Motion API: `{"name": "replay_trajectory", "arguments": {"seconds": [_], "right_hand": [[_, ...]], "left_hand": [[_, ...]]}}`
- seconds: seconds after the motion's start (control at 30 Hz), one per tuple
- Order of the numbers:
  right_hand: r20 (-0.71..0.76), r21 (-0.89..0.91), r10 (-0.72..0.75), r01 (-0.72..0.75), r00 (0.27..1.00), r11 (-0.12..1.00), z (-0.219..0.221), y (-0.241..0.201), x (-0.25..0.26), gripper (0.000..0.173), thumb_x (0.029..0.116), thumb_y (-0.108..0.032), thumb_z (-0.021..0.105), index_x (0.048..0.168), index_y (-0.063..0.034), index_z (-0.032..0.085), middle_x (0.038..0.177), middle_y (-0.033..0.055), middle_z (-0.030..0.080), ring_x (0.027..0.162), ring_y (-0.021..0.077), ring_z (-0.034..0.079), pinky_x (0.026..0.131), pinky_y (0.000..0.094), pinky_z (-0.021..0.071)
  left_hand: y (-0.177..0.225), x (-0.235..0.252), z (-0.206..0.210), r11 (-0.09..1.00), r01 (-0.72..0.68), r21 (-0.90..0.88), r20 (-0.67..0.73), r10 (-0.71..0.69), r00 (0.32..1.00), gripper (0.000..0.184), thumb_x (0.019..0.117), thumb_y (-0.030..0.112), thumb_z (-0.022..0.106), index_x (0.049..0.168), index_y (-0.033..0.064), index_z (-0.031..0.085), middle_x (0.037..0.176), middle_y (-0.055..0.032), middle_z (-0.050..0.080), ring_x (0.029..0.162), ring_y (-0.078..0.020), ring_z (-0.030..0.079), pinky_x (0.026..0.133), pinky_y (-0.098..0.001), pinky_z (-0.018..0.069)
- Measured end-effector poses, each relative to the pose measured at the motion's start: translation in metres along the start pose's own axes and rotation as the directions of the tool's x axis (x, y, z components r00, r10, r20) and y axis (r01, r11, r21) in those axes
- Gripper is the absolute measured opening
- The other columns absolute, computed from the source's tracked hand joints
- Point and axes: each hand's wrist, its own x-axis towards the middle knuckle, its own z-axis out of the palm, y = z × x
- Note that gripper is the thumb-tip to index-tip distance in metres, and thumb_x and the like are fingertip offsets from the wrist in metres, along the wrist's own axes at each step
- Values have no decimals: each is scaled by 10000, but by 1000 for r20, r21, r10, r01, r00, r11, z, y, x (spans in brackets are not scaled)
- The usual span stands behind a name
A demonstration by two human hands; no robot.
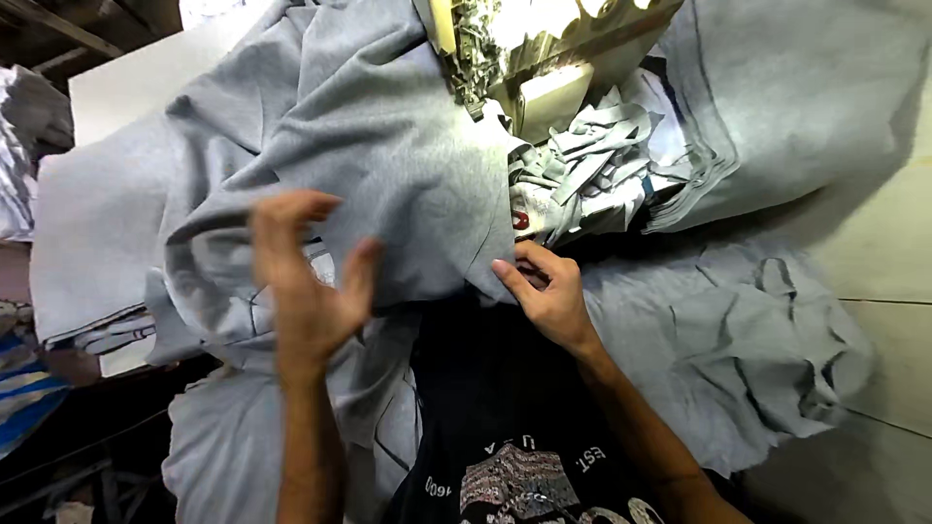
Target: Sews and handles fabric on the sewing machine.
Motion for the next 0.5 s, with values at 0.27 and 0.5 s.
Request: {"name": "replay_trajectory", "arguments": {"seconds": [0.27, 0.5], "right_hand": [[-40, -1, -33, 33, 999, 999, -3, 2, -6, 155, 1007, -131, 649, 980, 13, 701, 790, 20, 690, 680, 16, 637, 618, 176, 552], [-74, -1, 1, -1, 997, 1000, -1, -1, -11, 165, 1017, -139, 630, 986, 5, 705, 798, 9, 699, 701, -7, 639, 647, 159, 542]], "left_hand": [[55, -42, 104, 996, -5, 88, -107, 14, 994, 214, 934, 36, 602, 1108, 67, 722, 1092, -135, 695, 1079, -294, 648, 927, -397, 532], [83, -31, 59, 990, -105, 91, -80, 112, 990, 208, 965, 53, 473, 1017, -3, 667, 916, -160, 657, 774, -238, 649, 627, -305, 523]]}}
